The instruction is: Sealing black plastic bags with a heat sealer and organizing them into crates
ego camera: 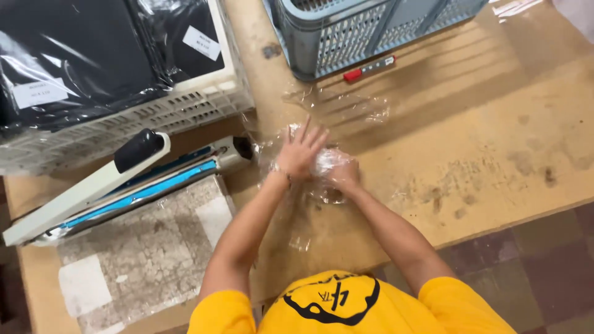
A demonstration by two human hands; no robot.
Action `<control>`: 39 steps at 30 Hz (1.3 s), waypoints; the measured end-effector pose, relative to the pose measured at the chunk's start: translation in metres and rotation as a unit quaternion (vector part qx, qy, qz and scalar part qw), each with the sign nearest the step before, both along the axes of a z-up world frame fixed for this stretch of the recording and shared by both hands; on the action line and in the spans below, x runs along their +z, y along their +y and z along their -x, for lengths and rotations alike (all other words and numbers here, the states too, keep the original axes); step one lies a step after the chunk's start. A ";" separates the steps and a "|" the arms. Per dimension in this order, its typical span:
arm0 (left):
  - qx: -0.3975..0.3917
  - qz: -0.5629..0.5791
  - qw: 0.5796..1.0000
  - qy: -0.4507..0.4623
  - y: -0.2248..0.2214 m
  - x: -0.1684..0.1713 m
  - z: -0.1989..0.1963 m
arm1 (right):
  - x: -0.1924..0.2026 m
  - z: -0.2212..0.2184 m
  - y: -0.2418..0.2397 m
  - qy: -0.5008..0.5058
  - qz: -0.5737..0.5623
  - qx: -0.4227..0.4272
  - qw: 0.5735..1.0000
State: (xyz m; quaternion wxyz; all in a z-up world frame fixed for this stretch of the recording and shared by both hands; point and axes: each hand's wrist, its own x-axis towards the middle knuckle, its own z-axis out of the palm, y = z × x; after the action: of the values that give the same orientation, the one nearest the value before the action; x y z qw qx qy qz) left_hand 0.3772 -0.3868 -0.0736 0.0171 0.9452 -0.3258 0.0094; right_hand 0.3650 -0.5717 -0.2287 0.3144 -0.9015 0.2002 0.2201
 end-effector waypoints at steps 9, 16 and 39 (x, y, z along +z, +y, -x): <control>0.139 -0.022 0.980 0.140 -0.032 -0.139 -0.150 | 0.045 -0.033 -0.005 -0.276 0.126 0.073 0.950; 0.231 0.151 0.953 -0.121 -0.034 -0.177 -0.007 | 0.097 -0.002 -0.011 -0.360 0.121 0.265 0.886; 0.422 0.169 0.879 0.145 0.067 -0.152 0.164 | -0.014 0.095 0.042 -0.494 -0.006 0.482 0.723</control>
State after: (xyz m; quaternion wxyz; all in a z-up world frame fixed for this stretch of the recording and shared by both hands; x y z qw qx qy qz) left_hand 0.2131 -0.3196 -0.2255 0.2178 0.9668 0.1164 -0.0661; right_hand 0.2700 -0.5295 -0.2429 0.2254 -0.8555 -0.4467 -0.1335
